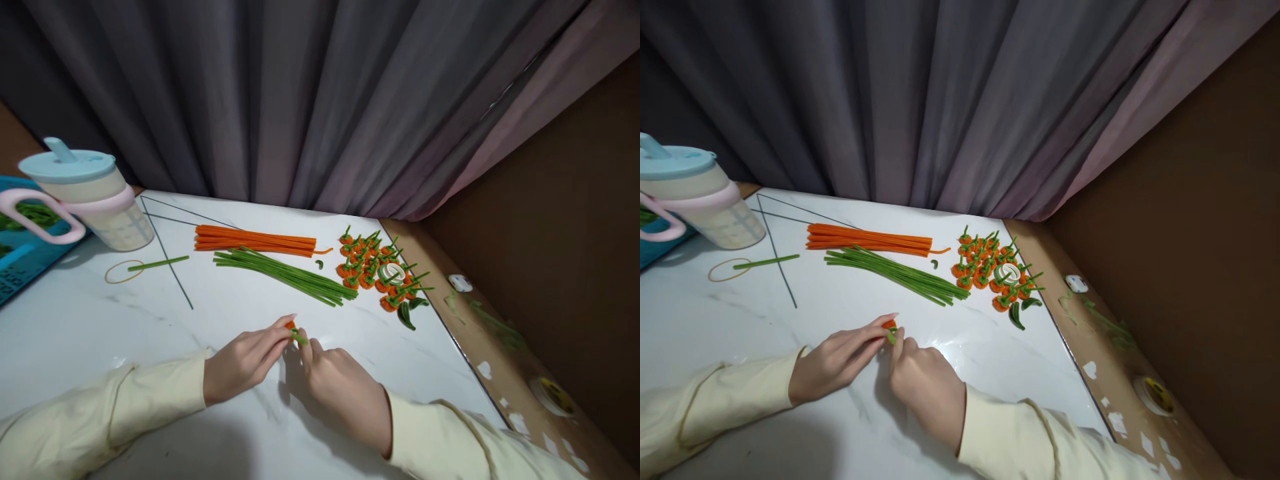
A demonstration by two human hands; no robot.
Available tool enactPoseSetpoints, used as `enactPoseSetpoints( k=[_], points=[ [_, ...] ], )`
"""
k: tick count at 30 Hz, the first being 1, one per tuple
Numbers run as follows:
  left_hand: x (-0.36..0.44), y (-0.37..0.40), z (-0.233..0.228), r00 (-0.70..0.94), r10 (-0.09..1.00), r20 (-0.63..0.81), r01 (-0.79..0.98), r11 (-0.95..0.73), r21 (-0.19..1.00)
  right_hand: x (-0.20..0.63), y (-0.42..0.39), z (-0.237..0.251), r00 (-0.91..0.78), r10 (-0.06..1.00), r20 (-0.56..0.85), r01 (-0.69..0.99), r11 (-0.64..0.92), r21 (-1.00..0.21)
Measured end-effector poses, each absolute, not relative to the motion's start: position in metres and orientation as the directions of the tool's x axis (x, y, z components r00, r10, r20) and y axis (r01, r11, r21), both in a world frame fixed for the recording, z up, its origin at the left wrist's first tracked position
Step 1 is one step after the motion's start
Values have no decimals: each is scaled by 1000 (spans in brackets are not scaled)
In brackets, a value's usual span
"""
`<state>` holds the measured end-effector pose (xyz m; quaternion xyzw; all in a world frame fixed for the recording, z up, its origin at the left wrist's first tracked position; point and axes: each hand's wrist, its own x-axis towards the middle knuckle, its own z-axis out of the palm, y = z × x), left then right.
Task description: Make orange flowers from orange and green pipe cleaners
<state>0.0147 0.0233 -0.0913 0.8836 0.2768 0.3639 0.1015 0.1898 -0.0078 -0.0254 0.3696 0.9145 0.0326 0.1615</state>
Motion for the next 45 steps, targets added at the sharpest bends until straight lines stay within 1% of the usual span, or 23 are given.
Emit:
enactPoseSetpoints(
  k=[3, 5, 7, 9, 11, 13, 16, 17, 19, 22, 27, 29, 32, 35, 38, 40, 42, 44, 45],
  points=[
    [15, 24, -91, 586, 477, 655, 415, -871, 263, 192, -4, -19, -628, 704, -331, 731, 680, 59],
    [16, 24, -91, 596, 448, 667, 409, -883, 228, 194, -2, -15, -604, 715, -353, 768, 641, -18],
    [16, 24, -91, 607, 445, 658, 403, -886, 228, 194, -1, -14, -599, 720, -351, 776, 630, -32],
    [16, 24, -92, 613, 457, 645, 397, -883, 249, 194, -2, -16, -606, 716, -346, 761, 649, 10],
    [16, 24, -92, 601, 482, 638, 379, -874, 304, 193, -3, -20, -613, 717, -332, 742, 667, 69],
    [17, 24, -92, 562, 549, 619, 344, -836, 429, 192, -5, -24, -629, 720, -294, 722, 681, 124],
    [19, 24, -91, 508, 694, 510, 257, -688, 679, 190, -7, -28, -664, 710, -236, 691, 702, 170],
    [19, 24, -90, 499, 733, 463, 232, -627, 743, 190, -7, -28, -670, 707, -226, 685, 706, 177],
    [20, 24, -88, 488, 776, 399, 198, -543, 816, 189, -8, -28, -678, 702, -216, 676, 712, 193],
    [20, 24, -87, 487, 781, 391, 181, -528, 830, 188, -7, -27, -689, 690, -221, 656, 724, 216],
    [19, 23, -89, 507, 717, 479, 207, -640, 740, 190, -7, -22, -713, 646, -272, 618, 763, 191],
    [18, 23, -90, 522, 677, 519, 220, -695, 685, 191, -5, -18, -716, 632, -297, 619, 771, 147],
    [18, 24, -91, 531, 644, 551, 247, -739, 627, 192, 1, -11, -673, 650, -352, 683, 729, 39],
    [17, 25, -91, 532, 655, 537, 271, -733, 625, 192, 10, -6, -619, 665, -417, 755, 650, -85],
    [17, 26, -92, 529, 672, 518, 282, -715, 639, 193, 18, -4, -600, 651, -466, 792, 568, -226],
    [18, 26, -93, 527, 679, 511, 285, -708, 646, 194, 23, -4, -567, 646, -511, 824, 435, -364],
    [18, 25, -94, 540, 675, 503, 272, -705, 656, 197, 27, -5, -531, 632, -565, 827, 240, -508],
    [18, 24, -94, 564, 666, 488, 248, -700, 669, 201, 31, -5, -517, 597, -613, 793, 65, -606],
    [18, 24, -95, 576, 662, 480, 240, -698, 675, 202, 33, -6, -522, 576, -629, 770, 1, -638]
  ],
)
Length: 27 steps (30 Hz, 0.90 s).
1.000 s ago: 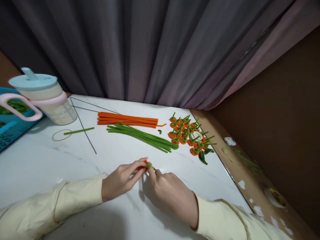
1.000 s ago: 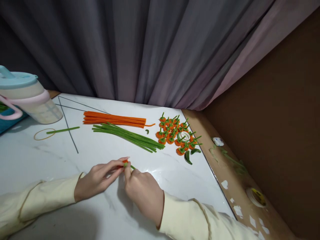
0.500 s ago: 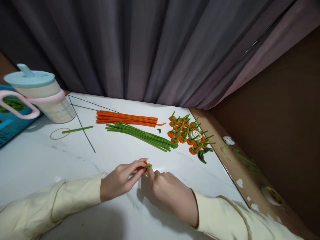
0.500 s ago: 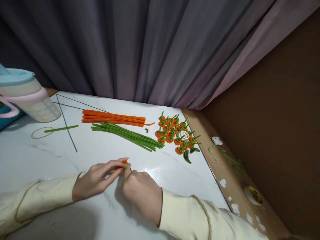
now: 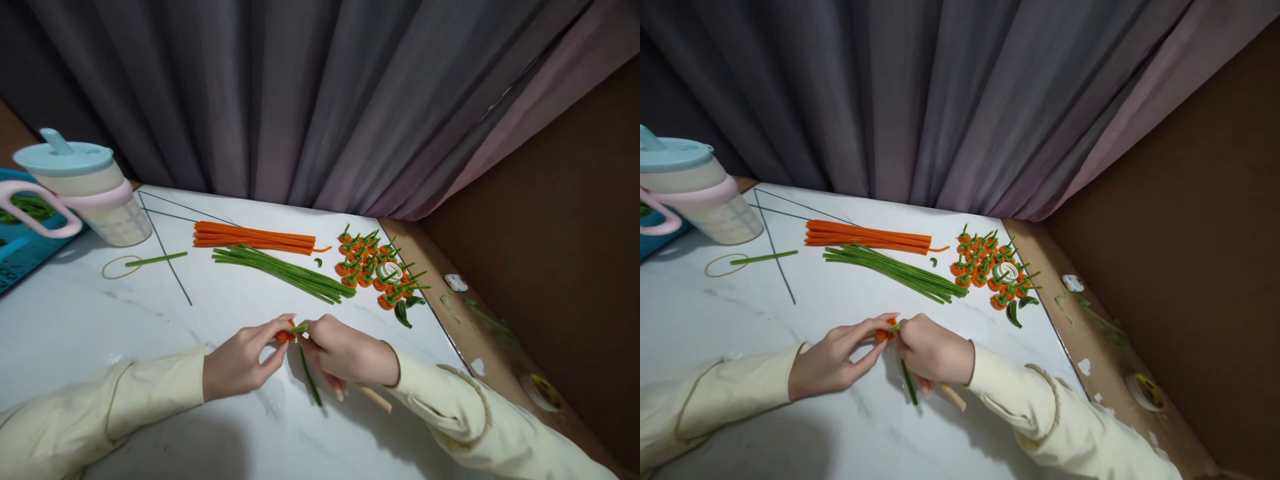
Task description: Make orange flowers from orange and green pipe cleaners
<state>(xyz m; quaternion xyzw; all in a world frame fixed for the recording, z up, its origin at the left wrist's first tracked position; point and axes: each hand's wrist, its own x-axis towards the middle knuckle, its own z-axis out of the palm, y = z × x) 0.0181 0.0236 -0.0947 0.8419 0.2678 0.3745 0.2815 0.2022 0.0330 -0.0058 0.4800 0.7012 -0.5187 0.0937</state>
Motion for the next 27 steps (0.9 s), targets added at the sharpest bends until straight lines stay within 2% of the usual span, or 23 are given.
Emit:
enactPoseSetpoints(
  k=[6, 9, 22, 27],
  points=[
    [17, 24, -97, 604, 639, 476, 302, -736, 606, 206, 43, -6, -585, 467, -663, 609, -287, -740],
    [15, 26, -99, 603, 623, 498, 306, -757, 577, 204, 44, -5, -616, 452, -645, 520, -383, -764],
    [17, 26, -98, 509, 606, 612, 253, -784, 566, 203, 41, -6, -611, 535, -583, 337, -491, -804],
    [18, 27, -100, 467, 666, 581, 260, -732, 630, 205, 38, -4, -564, 569, -598, 258, -566, -783]
  ],
)
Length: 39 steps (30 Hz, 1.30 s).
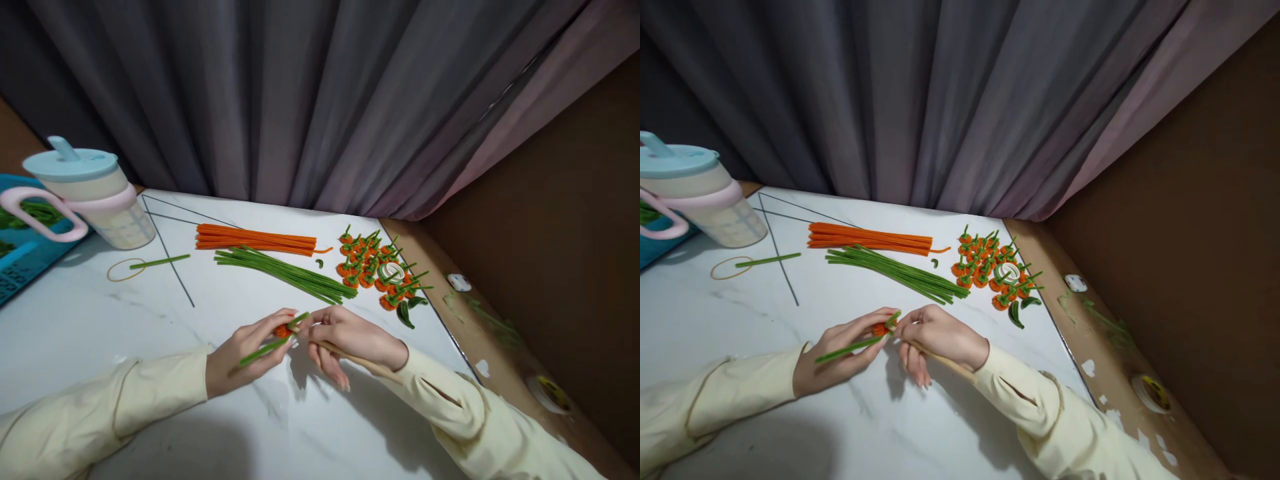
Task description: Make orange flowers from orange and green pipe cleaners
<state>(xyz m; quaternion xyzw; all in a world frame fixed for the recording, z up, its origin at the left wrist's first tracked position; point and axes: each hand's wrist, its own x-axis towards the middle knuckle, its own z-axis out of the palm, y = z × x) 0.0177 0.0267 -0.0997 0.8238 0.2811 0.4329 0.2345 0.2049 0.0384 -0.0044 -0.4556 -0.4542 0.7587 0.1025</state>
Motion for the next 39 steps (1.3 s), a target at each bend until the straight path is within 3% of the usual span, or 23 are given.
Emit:
enactPoseSetpoints(
  k=[12, 15, 21, 26, 28, 30, 31, 33, 34, 36, 39],
  points=[
    [14, 29, -95, 480, 605, 635, 181, -777, 603, 206, 27, -5, -539, 610, -580, 168, -598, -784],
    [15, 29, -93, 454, 633, 626, 174, -753, 635, 206, 24, -11, -548, 626, -555, 141, -585, -799],
    [20, 30, -86, 350, 887, 303, 187, -383, 905, 205, 22, -15, -555, 669, -495, 85, -547, -833],
    [22, 33, -86, 305, 932, 195, 62, -224, 973, 204, 16, -22, -557, 695, -454, 75, -503, -861],
    [22, 35, -85, 279, 934, 222, 91, -255, 963, 208, 12, -29, -534, 733, -421, 179, -389, -904],
    [22, 37, -85, 267, 927, 262, 140, -307, 941, 214, 8, -39, -474, 822, -316, 421, -103, -901],
    [21, 37, -84, 268, 922, 279, 163, -328, 930, 218, 8, -44, -450, 865, -221, 569, 87, -818],
    [21, 37, -84, 277, 914, 297, 194, -356, 914, 224, 8, -55, -444, 895, -41, 773, 360, -523],
    [21, 37, -84, 282, 910, 302, 203, -365, 909, 226, 10, -59, -464, 886, 0, 813, 426, -397],
    [21, 35, -84, 298, 902, 314, 203, -381, 902, 229, 13, -66, -506, 860, 61, 817, 501, -284],
    [21, 32, -83, 342, 872, 351, 197, -432, 880, 228, 14, -69, -520, 820, 238, 729, 572, -377]
  ],
)
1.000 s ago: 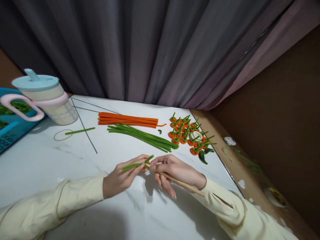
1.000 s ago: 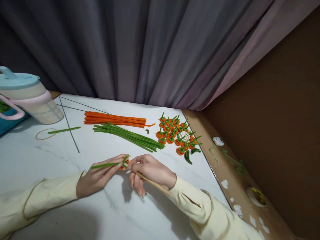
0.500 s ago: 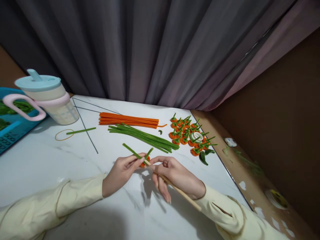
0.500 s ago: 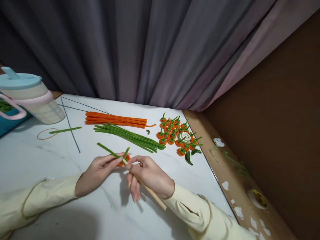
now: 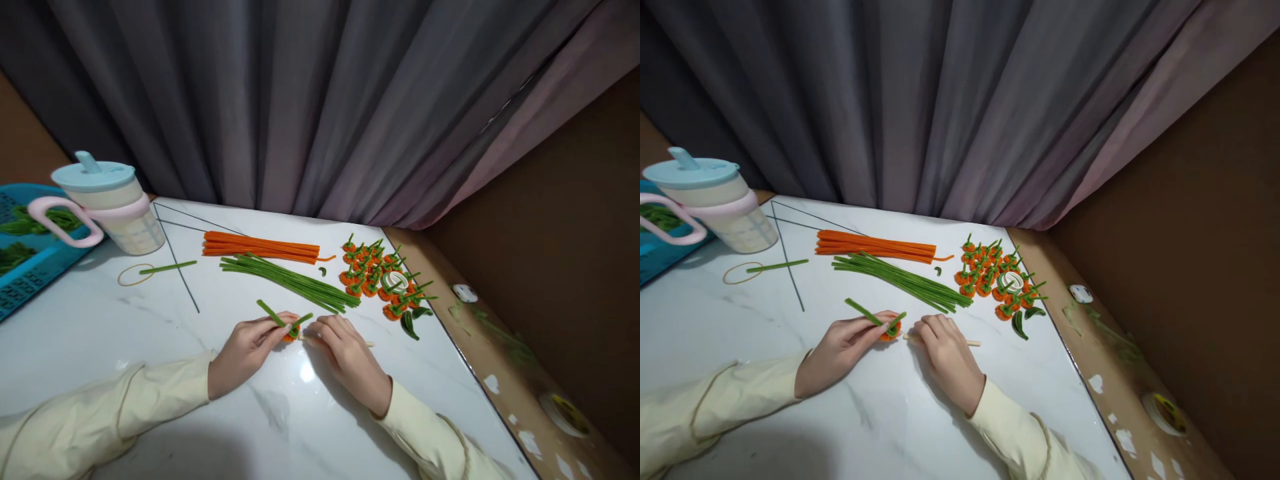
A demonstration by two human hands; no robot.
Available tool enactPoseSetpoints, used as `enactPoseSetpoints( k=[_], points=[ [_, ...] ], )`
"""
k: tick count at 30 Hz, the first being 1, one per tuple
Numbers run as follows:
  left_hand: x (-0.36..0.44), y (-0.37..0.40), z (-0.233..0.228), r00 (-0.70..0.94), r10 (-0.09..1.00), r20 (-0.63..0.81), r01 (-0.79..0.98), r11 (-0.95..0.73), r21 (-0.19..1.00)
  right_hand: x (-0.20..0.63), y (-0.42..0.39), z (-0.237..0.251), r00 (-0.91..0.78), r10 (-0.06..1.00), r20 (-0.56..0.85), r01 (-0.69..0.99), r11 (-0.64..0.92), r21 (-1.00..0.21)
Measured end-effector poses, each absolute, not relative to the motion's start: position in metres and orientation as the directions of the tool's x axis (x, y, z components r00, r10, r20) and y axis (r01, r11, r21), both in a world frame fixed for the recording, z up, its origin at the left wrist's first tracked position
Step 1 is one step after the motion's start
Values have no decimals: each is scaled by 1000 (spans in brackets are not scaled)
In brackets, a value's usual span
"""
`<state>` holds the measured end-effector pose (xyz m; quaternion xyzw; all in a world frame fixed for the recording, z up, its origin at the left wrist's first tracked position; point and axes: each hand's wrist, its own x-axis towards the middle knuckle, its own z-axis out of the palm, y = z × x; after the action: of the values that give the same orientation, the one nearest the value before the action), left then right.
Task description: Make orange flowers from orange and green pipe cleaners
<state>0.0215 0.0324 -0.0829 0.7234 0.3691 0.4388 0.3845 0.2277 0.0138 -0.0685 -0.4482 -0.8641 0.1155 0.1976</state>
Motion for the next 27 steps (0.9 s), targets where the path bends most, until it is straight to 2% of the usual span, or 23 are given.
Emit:
enactPoseSetpoints(
  k=[2, 5, 14, 21, 24, 27],
  points=[
    [22, 31, -82, 372, 849, 375, 202, -468, 861, 225, 11, -66, -492, 792, 361, 622, 610, -492],
    [23, 28, -81, 401, 827, 394, 199, -498, 844, 220, 6, -63, -473, 757, 451, 479, 650, -589],
    [29, 22, -80, 487, 835, 255, 152, -368, 917, 218, 11, -71, -480, 711, 514, 345, 692, -634],
    [29, 19, -83, 467, 847, 254, 123, -346, 930, 217, 9, -70, -448, 742, 499, 284, 647, -708],
    [31, 20, -82, 479, 863, 158, 70, -218, 974, 217, 8, -72, -432, 727, 534, 278, 671, -688],
    [33, 22, -81, 503, 864, -15, -13, 25, 1000, 219, 10, -74, -440, 712, 548, 277, 688, -671]
  ],
)
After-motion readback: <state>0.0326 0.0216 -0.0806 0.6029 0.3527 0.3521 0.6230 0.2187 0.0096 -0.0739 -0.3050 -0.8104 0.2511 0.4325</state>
